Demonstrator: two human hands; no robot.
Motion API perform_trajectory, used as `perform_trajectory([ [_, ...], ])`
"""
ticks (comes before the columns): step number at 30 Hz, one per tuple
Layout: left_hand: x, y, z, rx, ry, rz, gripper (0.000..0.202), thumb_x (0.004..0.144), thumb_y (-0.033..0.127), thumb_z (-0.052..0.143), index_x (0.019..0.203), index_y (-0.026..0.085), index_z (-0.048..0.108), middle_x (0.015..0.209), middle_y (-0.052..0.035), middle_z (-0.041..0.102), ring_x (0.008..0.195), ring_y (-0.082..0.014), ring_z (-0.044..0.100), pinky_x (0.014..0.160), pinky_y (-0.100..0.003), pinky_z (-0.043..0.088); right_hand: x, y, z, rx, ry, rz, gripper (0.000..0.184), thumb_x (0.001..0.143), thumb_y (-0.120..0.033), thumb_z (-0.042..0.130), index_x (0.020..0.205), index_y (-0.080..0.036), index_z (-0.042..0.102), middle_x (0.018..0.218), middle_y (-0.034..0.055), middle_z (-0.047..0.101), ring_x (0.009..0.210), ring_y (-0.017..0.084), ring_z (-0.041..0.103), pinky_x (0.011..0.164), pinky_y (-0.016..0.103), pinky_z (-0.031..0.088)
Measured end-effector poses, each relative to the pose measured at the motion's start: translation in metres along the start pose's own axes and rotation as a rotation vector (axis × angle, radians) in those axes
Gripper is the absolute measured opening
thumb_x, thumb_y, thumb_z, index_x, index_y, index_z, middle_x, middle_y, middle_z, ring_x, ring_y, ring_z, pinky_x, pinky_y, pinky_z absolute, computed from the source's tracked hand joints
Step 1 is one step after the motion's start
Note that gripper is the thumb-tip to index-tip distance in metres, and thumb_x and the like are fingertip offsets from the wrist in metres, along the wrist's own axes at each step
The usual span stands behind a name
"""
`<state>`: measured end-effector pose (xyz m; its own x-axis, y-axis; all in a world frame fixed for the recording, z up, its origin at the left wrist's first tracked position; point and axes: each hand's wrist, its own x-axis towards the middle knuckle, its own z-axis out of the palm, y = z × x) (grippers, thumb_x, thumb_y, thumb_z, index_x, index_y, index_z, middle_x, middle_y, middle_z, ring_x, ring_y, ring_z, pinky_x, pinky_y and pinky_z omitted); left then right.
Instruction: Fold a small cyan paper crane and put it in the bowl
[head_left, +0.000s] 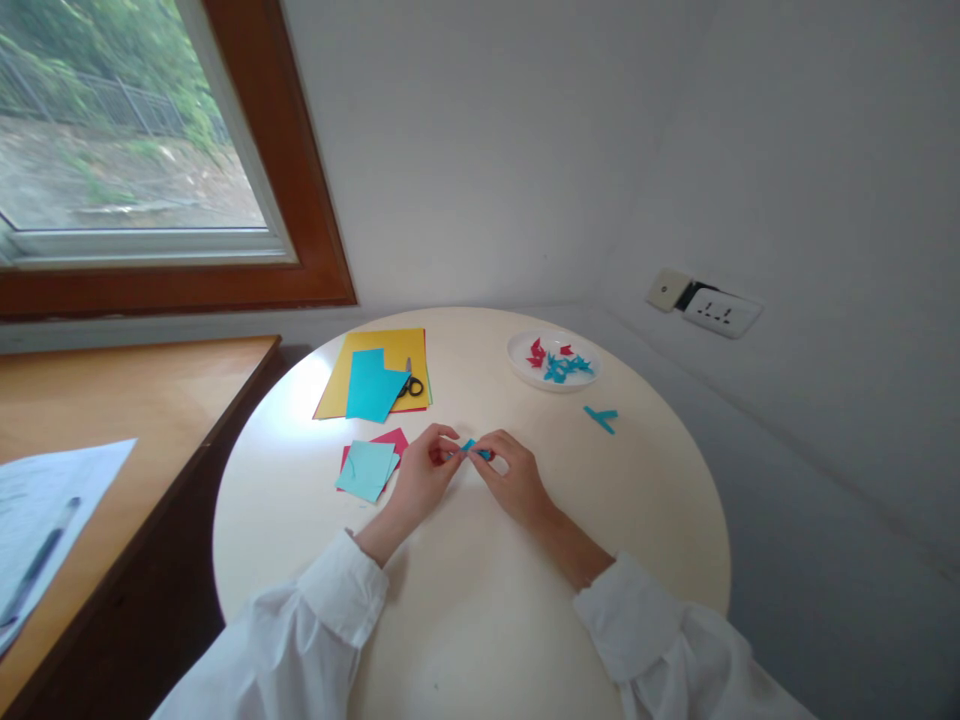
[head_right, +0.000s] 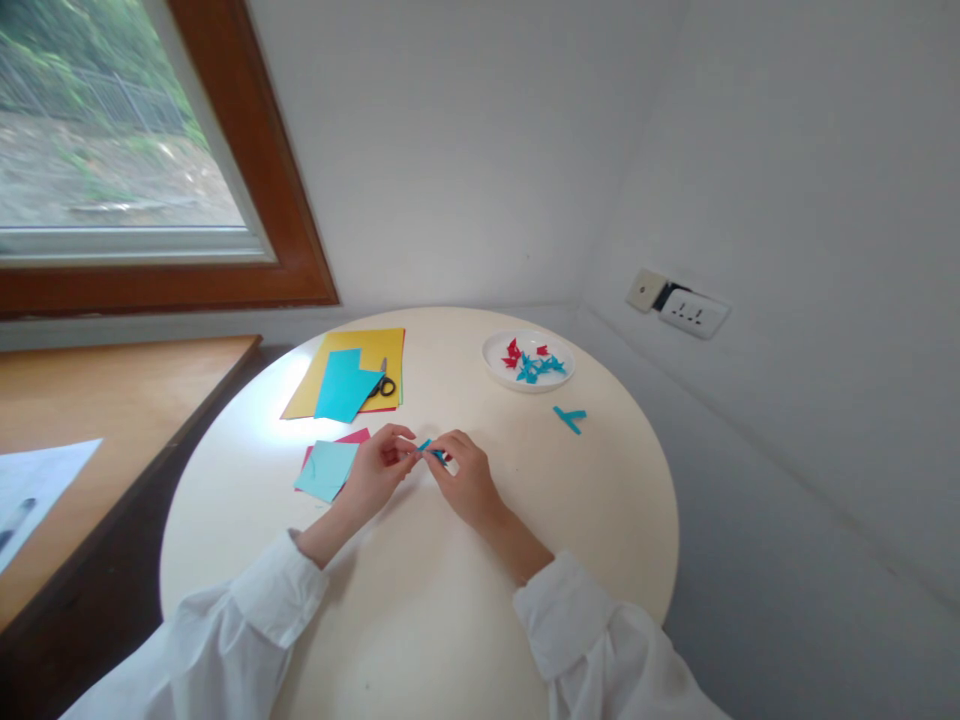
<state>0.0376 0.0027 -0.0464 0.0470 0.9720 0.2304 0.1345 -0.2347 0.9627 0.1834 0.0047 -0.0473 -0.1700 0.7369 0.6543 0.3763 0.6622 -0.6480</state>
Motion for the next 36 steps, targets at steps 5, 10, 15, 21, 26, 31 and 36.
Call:
perform_trajectory([
  [5, 0.000, 0.000, -0.001, 0.027, -0.009, 0.020, 0.017, 0.071, 0.026, 0.060, 0.083, 0.018, 0.050, 0.060, 0.0031, 0.057, 0.056, -0.0100, 0.050, 0.052, -0.021, 0.036, 0.000, -0.001, 0.001, -0.014, -0.003, 0.021, 0.005, 0.077, -0.017, 0.056, 0.075, -0.020, 0.060, 0.071, 0.0029, 0.061, 0.068, 0.015, 0.057, 0.061, 0.027, 0.047],
  [10, -0.001, 0.003, 0.001, 0.043, 0.003, 0.017, 0.018, 0.072, 0.025, 0.059, 0.085, 0.019, 0.050, 0.054, 0.0056, 0.051, 0.051, -0.0090, 0.045, 0.048, -0.019, 0.032, 0.000, -0.002, 0.000, -0.001, -0.002, 0.057, 0.006, 0.078, -0.018, 0.056, 0.076, -0.020, 0.061, 0.073, 0.0033, 0.062, 0.067, 0.014, 0.057, 0.061, 0.027, 0.047],
  [15, 0.000, 0.003, 0.001, 0.064, 0.016, 0.003, 0.015, 0.071, 0.025, 0.059, 0.082, 0.018, 0.051, 0.051, 0.0066, 0.048, 0.048, -0.0089, 0.043, 0.046, -0.020, 0.031, 0.002, -0.003, -0.003, -0.005, -0.015, 0.060, 0.008, 0.079, -0.019, 0.055, 0.079, -0.019, 0.063, 0.076, 0.0045, 0.063, 0.070, 0.015, 0.057, 0.060, 0.026, 0.047],
  [21, -0.001, 0.007, -0.001, 0.174, 0.027, 0.038, 0.019, 0.070, 0.029, 0.063, 0.083, 0.018, 0.055, 0.070, -0.0005, 0.060, 0.059, -0.0112, 0.050, 0.055, -0.024, 0.040, 0.002, -0.002, -0.003, 0.006, 0.024, 0.079, 0.009, 0.079, -0.019, 0.054, 0.077, -0.019, 0.063, 0.075, 0.0039, 0.064, 0.068, 0.014, 0.058, 0.062, 0.027, 0.048],
  [26, -0.002, 0.005, 0.000, 0.191, 0.000, 0.146, 0.026, 0.071, 0.026, 0.064, 0.094, 0.019, 0.057, 0.100, -0.0065, 0.060, 0.090, -0.0170, 0.056, 0.081, -0.032, 0.045, 0.001, 0.000, -0.003, 0.061, 0.020, 0.125, 0.008, 0.077, -0.022, 0.056, 0.078, -0.019, 0.064, 0.074, 0.0039, 0.066, 0.067, 0.015, 0.060, 0.064, 0.028, 0.050],
  [31, 0.000, -0.001, 0.000, 0.071, -0.105, 0.120, 0.019, 0.075, 0.024, 0.059, 0.093, 0.018, 0.057, 0.093, -0.0069, 0.063, 0.090, -0.0175, 0.058, 0.084, -0.034, 0.046, -0.001, 0.004, 0.000, 0.126, 0.016, 0.164, 0.009, 0.076, -0.023, 0.057, 0.078, -0.020, 0.065, 0.076, 0.0039, 0.069, 0.069, 0.016, 0.063, 0.065, 0.028, 0.051],
  [36, 0.002, -0.002, 0.000, 0.091, -0.095, 0.085, 0.012, 0.074, 0.025, 0.059, 0.083, 0.017, 0.058, 0.079, -0.0034, 0.062, 0.075, -0.0150, 0.057, 0.071, -0.028, 0.047, -0.001, 0.009, 0.000, 0.157, 0.008, 0.225, 0.011, 0.075, -0.024, 0.058, 0.078, -0.019, 0.067, 0.076, 0.0042, 0.070, 0.069, 0.016, 0.063, 0.063, 0.028, 0.050],
])
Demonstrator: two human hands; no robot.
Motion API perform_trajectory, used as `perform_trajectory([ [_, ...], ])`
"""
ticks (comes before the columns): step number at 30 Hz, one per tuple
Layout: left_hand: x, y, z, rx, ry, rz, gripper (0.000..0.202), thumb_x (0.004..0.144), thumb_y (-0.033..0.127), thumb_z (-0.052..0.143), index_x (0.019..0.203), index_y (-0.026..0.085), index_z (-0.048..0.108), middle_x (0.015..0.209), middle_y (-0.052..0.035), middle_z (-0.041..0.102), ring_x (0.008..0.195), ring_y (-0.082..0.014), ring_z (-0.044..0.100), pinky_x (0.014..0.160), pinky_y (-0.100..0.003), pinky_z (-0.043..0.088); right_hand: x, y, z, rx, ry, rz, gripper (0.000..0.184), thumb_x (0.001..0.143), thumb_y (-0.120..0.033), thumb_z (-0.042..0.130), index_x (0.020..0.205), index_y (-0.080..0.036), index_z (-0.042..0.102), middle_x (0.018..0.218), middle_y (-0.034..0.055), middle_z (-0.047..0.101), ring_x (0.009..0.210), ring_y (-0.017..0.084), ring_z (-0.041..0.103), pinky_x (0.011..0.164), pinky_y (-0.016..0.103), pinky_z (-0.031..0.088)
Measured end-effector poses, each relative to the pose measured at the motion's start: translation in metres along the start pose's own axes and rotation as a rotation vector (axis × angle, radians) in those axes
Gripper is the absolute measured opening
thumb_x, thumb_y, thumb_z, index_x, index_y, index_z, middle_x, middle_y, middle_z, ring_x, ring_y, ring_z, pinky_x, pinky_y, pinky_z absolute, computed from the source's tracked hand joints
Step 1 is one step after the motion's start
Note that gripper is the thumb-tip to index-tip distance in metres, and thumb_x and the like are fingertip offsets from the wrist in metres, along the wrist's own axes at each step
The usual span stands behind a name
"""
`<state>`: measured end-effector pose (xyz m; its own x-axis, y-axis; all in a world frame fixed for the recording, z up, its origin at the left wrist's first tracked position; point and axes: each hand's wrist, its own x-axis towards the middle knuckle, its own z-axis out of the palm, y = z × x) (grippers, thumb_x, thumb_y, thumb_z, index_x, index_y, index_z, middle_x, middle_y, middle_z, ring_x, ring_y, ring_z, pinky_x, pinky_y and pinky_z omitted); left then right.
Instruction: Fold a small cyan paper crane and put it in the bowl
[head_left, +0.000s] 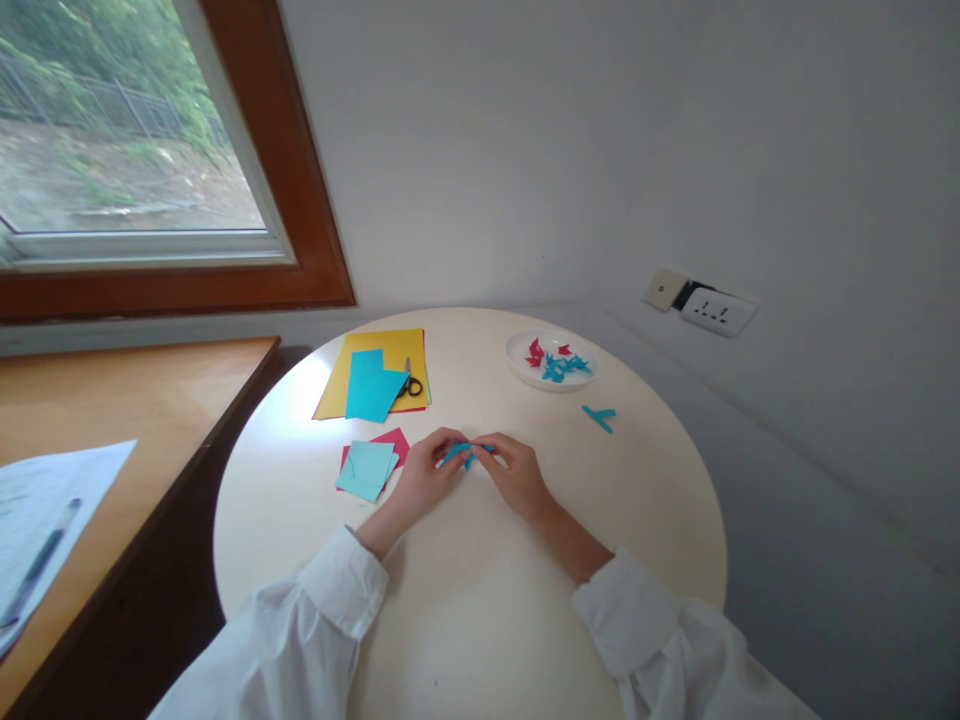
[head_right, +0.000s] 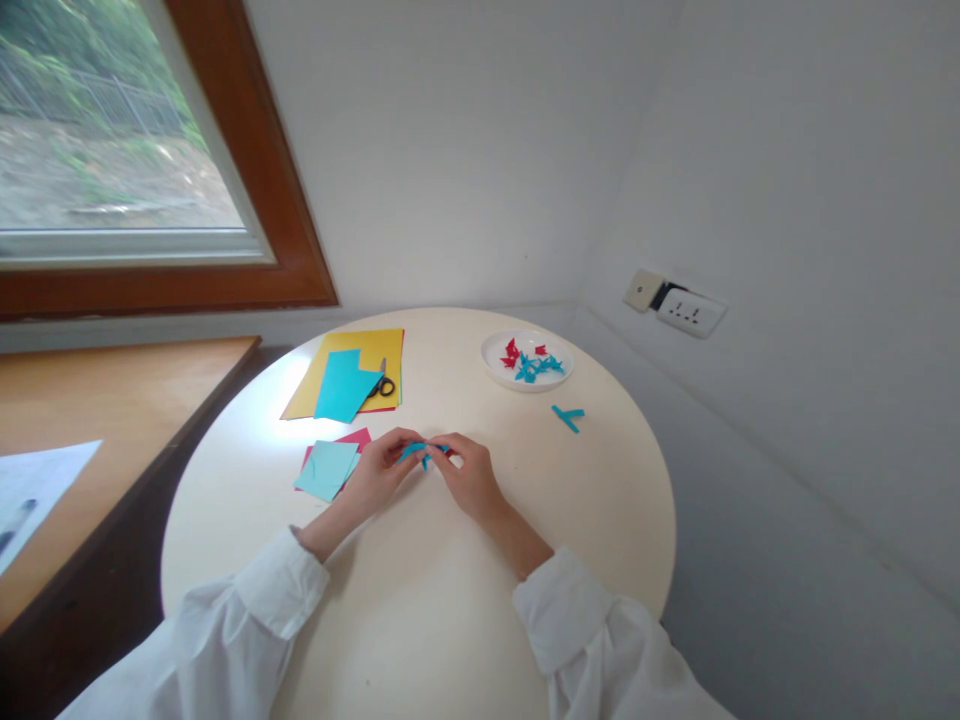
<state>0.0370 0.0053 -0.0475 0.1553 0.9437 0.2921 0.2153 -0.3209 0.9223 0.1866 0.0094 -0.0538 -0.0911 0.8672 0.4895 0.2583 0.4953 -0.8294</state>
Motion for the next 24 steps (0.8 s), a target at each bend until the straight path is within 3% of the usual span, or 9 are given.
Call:
perform_trajectory([
  [7, 0.0009, 0.0045, -0.0007, 0.030, 0.079, -0.043, 0.011, 0.072, 0.026, 0.059, 0.075, 0.016, 0.056, 0.068, 0.0001, 0.057, 0.066, -0.0130, 0.053, 0.062, -0.024, 0.043, 0.0021, 0.0047, 0.0008, 0.155, 0.008, 0.135, 0.014, 0.069, -0.030, 0.064, 0.077, -0.018, 0.066, 0.076, 0.0045, 0.070, 0.070, 0.017, 0.064, 0.067, 0.029, 0.052],
  [11, 0.0009, 0.0081, -0.0015, 0.019, 0.055, -0.049, 0.010, 0.074, 0.027, 0.057, 0.075, 0.017, 0.057, 0.070, -0.0002, 0.059, 0.067, -0.0130, 0.053, 0.062, -0.024, 0.042, 0.0027, 0.0061, 0.0022, 0.239, 0.045, 0.183, 0.020, 0.063, -0.033, 0.069, 0.074, -0.018, 0.062, 0.071, 0.0028, 0.068, 0.067, 0.017, 0.064, 0.065, 0.029, 0.053],
  [17, 0.0001, 0.0092, -0.0013, -0.038, 0.062, -0.082, 0.010, 0.072, 0.026, 0.058, 0.074, 0.017, 0.058, 0.070, 0.0000, 0.060, 0.067, -0.0131, 0.054, 0.063, -0.024, 0.043, 0.0026, 0.0053, 0.0015, 0.252, 0.020, 0.159, 0.019, 0.064, -0.036, 0.069, 0.066, -0.019, 0.059, 0.063, 0.0004, 0.064, 0.063, 0.016, 0.062, 0.064, 0.029, 0.053],
  [24, 0.0006, 0.0085, -0.0023, -0.052, 0.058, -0.107, 0.014, 0.070, 0.030, 0.061, 0.074, 0.017, 0.057, 0.070, 0.0005, 0.059, 0.068, -0.0129, 0.054, 0.063, -0.024, 0.043, 0.0022, 0.0039, -0.0002, 0.212, -0.003, 0.145, 0.011, 0.065, -0.028, 0.067, 0.066, -0.019, 0.062, 0.064, 0.0012, 0.066, 0.065, 0.017, 0.064, 0.065, 0.029, 0.053],
])
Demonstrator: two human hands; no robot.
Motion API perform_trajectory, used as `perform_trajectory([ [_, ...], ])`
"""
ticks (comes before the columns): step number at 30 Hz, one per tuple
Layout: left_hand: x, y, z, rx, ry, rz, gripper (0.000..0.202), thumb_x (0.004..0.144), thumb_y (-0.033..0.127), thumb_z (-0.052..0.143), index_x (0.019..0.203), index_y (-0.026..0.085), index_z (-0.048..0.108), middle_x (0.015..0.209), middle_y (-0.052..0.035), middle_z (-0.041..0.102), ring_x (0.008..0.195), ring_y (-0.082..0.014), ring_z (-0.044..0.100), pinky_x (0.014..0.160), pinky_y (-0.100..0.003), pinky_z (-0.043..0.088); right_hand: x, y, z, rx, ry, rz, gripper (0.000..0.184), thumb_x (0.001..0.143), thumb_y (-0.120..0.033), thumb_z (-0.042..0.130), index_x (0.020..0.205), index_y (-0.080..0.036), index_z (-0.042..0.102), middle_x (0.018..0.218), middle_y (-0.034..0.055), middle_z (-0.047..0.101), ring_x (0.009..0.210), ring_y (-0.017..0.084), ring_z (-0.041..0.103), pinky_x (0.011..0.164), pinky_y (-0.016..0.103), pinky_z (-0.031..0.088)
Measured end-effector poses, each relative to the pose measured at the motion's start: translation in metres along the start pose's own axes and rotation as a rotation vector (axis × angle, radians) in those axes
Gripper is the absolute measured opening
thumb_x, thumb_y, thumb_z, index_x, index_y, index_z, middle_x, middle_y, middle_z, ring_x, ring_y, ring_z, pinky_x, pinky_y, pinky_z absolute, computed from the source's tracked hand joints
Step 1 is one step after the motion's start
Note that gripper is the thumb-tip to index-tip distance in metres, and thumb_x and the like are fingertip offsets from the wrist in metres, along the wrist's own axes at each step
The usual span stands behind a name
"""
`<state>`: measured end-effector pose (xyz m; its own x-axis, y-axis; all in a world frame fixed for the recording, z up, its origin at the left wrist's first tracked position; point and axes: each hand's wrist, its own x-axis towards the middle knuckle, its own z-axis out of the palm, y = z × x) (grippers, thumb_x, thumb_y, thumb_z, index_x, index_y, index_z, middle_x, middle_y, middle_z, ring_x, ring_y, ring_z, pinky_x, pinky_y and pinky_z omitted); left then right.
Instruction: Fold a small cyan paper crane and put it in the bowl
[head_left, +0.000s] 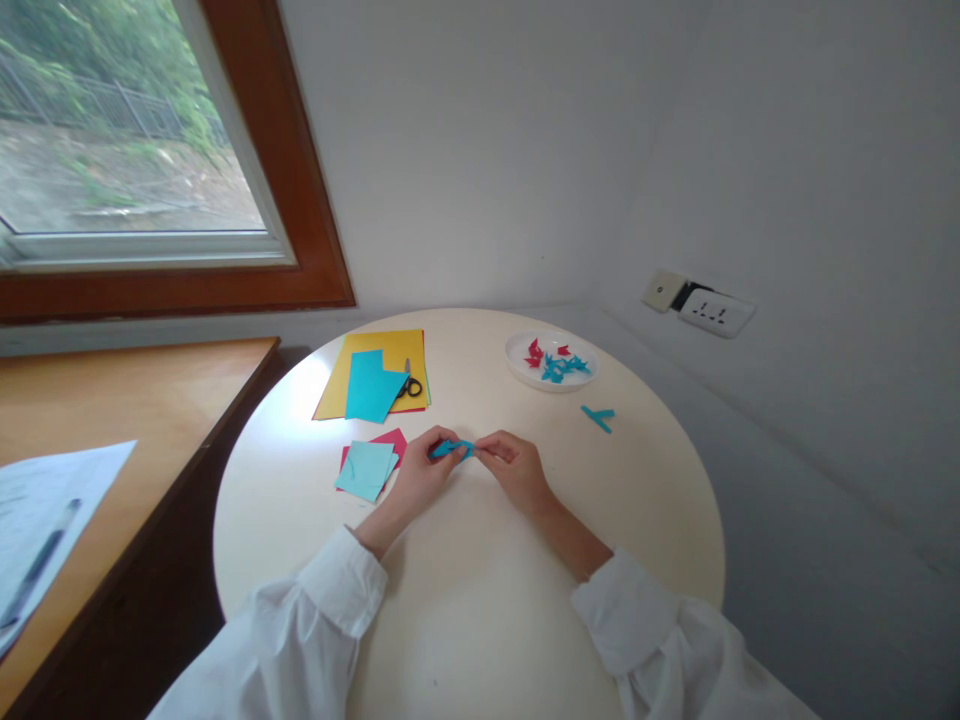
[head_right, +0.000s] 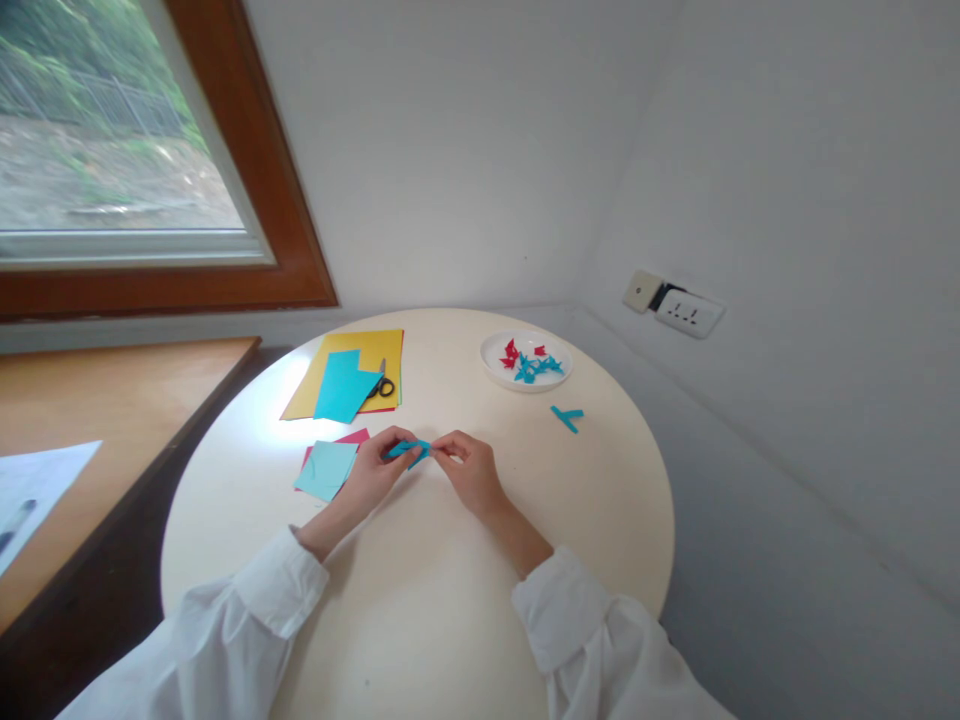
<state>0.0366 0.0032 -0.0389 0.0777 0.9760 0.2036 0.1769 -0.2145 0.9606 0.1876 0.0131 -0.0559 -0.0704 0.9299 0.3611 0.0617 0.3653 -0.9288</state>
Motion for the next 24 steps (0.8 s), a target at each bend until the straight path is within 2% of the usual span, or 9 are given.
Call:
perform_trajectory([
  [15, 0.0018, -0.0082, -0.0028, -0.026, -0.026, 0.034, 0.015, 0.071, 0.030, 0.062, 0.071, 0.016, 0.055, 0.067, 0.0004, 0.055, 0.066, -0.0127, 0.050, 0.062, -0.025, 0.039, -0.0004, -0.0052, 0.0002, 0.043, -0.019, 0.068, 0.013, 0.064, -0.030, 0.069, 0.068, -0.017, 0.066, 0.068, 0.0032, 0.069, 0.068, 0.017, 0.065, 0.067, 0.029, 0.053],
  [19, 0.0014, -0.0073, -0.0028, -0.003, -0.027, 0.029, 0.019, 0.073, 0.035, 0.061, 0.072, 0.017, 0.055, 0.066, 0.0005, 0.055, 0.066, -0.0131, 0.050, 0.061, -0.025, 0.039, -0.0009, -0.0070, 0.0005, 0.052, -0.016, 0.078, 0.013, 0.064, -0.029, 0.069, 0.068, -0.018, 0.066, 0.069, 0.0031, 0.069, 0.069, 0.018, 0.065, 0.069, 0.030, 0.053],
  [24, -0.0004, -0.0039, -0.0005, 0.015, -0.013, 0.075, 0.015, 0.075, 0.031, 0.057, 0.072, 0.018, 0.049, 0.069, 0.0006, 0.054, 0.066, -0.0127, 0.049, 0.061, -0.025, 0.038, -0.0015, -0.0100, 0.0013, 0.050, -0.015, 0.091, 0.013, 0.064, -0.030, 0.067, 0.067, -0.018, 0.065, 0.068, 0.0029, 0.069, 0.069, 0.019, 0.066, 0.068, 0.031, 0.053],
])
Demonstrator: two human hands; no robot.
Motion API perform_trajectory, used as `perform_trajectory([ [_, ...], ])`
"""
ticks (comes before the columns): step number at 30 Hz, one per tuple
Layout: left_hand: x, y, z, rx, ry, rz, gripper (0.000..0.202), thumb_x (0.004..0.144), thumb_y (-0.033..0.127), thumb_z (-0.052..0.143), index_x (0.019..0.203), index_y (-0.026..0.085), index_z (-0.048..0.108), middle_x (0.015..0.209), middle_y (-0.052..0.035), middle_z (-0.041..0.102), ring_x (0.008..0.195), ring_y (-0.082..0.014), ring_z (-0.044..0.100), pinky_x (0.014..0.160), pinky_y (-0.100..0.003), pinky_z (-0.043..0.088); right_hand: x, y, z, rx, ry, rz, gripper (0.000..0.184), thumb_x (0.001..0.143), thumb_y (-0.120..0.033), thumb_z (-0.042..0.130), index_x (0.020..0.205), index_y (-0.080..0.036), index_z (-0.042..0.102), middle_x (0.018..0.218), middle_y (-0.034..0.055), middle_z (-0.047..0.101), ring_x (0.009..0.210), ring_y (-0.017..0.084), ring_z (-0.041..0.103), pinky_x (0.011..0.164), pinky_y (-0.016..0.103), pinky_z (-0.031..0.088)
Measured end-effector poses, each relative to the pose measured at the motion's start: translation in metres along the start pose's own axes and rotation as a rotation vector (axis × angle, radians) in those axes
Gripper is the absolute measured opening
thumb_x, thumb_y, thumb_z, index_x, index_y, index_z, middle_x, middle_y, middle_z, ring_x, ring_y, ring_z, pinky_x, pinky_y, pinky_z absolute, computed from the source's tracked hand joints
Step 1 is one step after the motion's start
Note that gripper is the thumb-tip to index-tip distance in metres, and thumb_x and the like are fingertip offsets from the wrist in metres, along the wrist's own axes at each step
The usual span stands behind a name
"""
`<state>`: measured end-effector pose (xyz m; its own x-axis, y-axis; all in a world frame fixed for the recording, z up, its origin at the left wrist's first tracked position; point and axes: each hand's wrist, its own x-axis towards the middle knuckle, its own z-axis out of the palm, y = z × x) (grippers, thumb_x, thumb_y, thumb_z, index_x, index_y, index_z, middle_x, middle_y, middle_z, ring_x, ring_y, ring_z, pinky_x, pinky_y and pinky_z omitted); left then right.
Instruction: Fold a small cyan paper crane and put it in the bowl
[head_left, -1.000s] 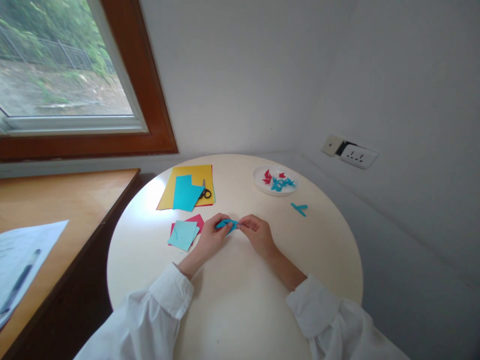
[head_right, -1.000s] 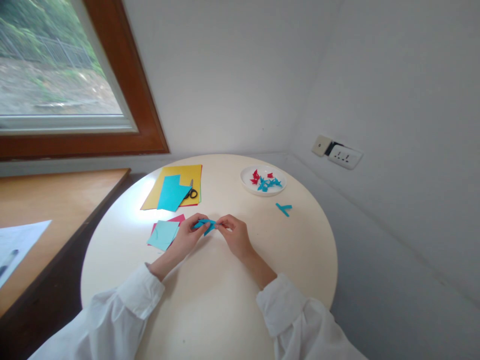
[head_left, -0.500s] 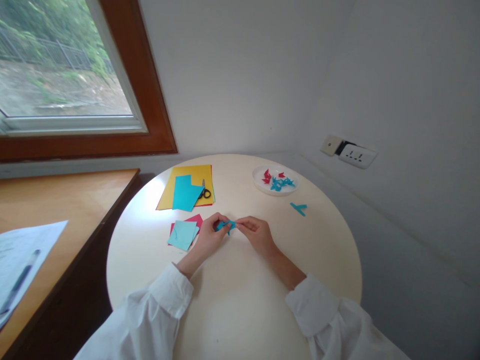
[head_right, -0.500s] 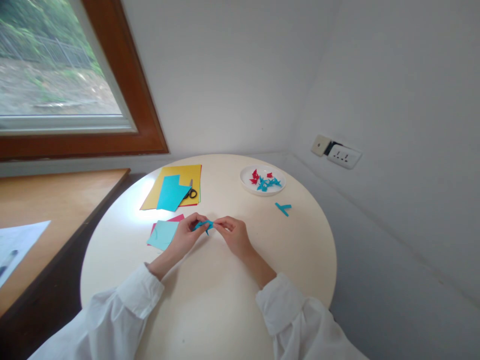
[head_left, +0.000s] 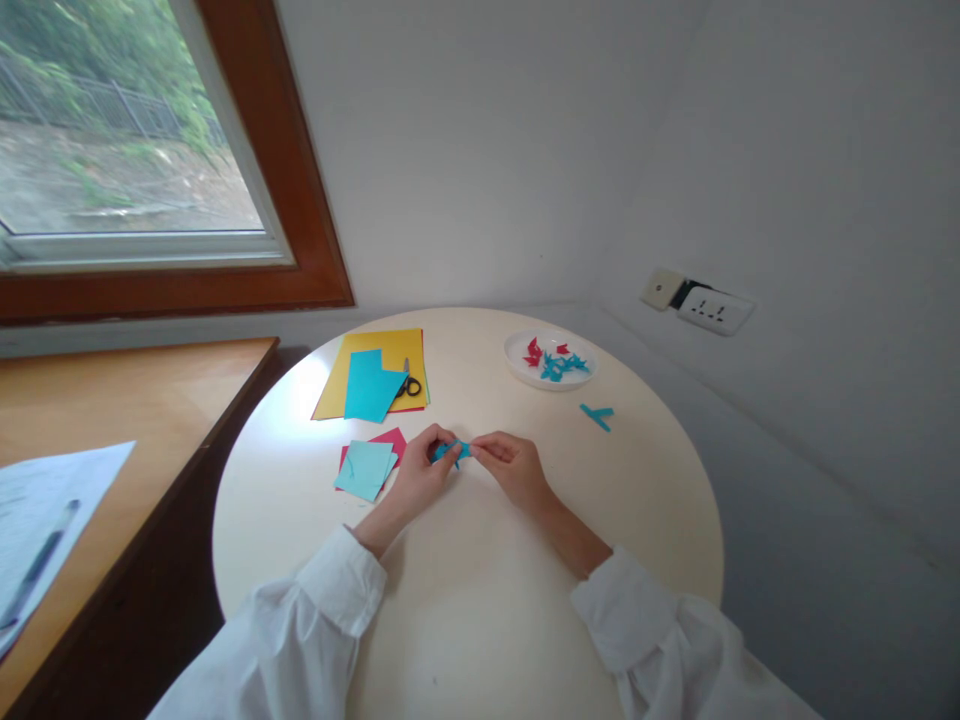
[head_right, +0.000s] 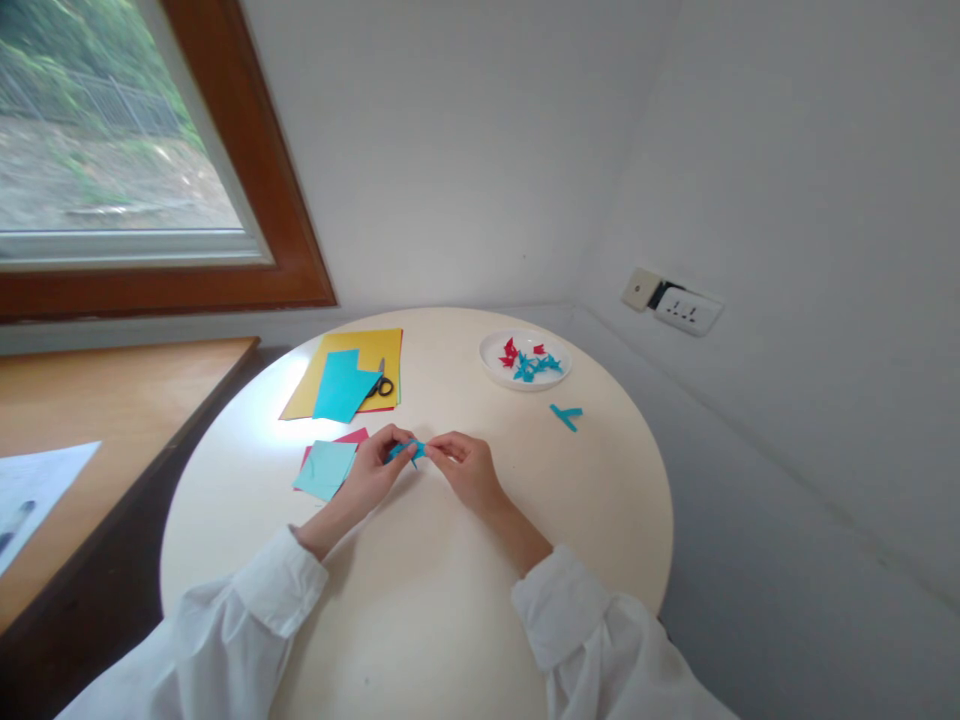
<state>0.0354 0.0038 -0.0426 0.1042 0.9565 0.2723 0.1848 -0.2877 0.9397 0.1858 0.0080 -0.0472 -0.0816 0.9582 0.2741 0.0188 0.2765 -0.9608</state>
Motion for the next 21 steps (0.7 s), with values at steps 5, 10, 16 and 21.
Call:
perform_trajectory([
  [5, -0.0026, 0.0025, 0.0020, 0.043, -0.004, 0.012, 0.013, 0.077, 0.028, 0.054, 0.073, 0.019, 0.046, 0.075, -0.0001, 0.053, 0.066, -0.0122, 0.047, 0.061, -0.025, 0.037, -0.0002, -0.0005, 0.0012, -0.006, 0.005, 0.012, 0.013, 0.064, -0.030, 0.066, 0.065, -0.017, 0.063, 0.065, 0.0028, 0.068, 0.065, 0.018, 0.065, 0.064, 0.030, 0.052],
  [10, -0.0041, 0.0009, 0.0024, 0.052, -0.015, 0.014, 0.012, 0.078, 0.026, 0.053, 0.074, 0.019, 0.043, 0.075, 0.0003, 0.052, 0.066, -0.0120, 0.045, 0.060, -0.025, 0.036, -0.0007, -0.0015, 0.0023, -0.003, 0.016, 0.026, 0.014, 0.062, -0.031, 0.066, 0.063, -0.017, 0.062, 0.062, 0.0022, 0.066, 0.061, 0.016, 0.063, 0.061, 0.029, 0.050],
  [16, -0.0049, 0.0008, 0.0040, 0.044, -0.009, 0.024, 0.014, 0.077, 0.028, 0.053, 0.072, 0.019, 0.043, 0.072, 0.0011, 0.050, 0.064, -0.0120, 0.045, 0.058, -0.025, 0.034, -0.0009, -0.0028, 0.0022, 0.000, 0.018, 0.022, 0.013, 0.061, -0.029, 0.066, 0.060, -0.017, 0.061, 0.059, 0.0009, 0.064, 0.056, 0.014, 0.060, 0.057, 0.027, 0.048],
  [21, -0.0042, 0.0009, 0.0046, 0.039, 0.014, 0.017, 0.013, 0.075, 0.026, 0.054, 0.070, 0.019, 0.044, 0.066, 0.0019, 0.049, 0.063, -0.0119, 0.045, 0.057, -0.024, 0.034, -0.0010, -0.0038, 0.0020, 0.012, 0.012, 0.026, 0.011, 0.060, -0.027, 0.065, 0.059, -0.018, 0.060, 0.058, 0.0004, 0.064, 0.056, 0.013, 0.059, 0.057, 0.026, 0.049],
])
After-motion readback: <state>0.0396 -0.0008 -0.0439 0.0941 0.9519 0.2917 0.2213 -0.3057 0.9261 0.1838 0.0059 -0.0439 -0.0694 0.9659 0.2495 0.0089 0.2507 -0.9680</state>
